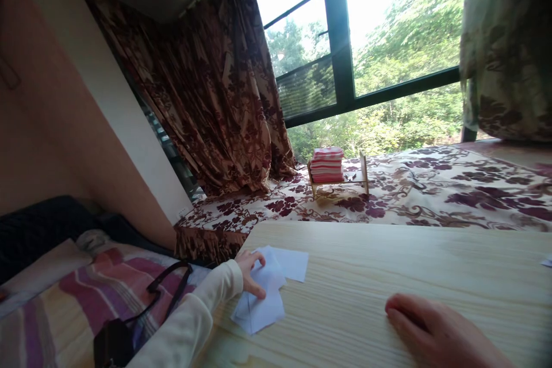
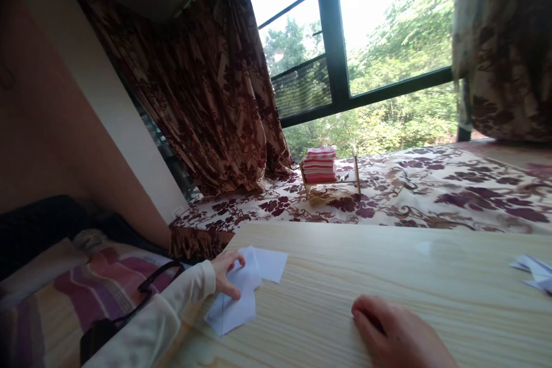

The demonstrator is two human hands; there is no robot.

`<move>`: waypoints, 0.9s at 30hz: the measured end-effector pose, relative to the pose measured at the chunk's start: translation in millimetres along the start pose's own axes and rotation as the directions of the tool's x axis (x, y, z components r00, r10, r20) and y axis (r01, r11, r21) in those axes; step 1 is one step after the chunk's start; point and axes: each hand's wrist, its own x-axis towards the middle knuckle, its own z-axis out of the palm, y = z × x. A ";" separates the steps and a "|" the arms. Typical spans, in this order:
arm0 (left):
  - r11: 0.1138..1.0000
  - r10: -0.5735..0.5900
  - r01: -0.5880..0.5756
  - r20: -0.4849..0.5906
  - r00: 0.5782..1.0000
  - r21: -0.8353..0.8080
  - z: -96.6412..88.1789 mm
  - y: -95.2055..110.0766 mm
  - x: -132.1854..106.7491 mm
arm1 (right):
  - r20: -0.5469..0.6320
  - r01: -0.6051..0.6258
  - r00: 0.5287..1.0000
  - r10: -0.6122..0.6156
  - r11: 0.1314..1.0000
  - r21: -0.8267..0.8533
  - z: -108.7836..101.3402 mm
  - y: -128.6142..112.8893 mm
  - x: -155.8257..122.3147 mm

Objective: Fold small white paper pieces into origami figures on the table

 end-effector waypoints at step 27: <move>0.958 -0.223 0.257 -0.234 0.946 0.129 10.9 70.2 -24.7 | 0.025 -0.004 1.000 0.005 0.998 -0.068 -3.9 -4.1 -1.2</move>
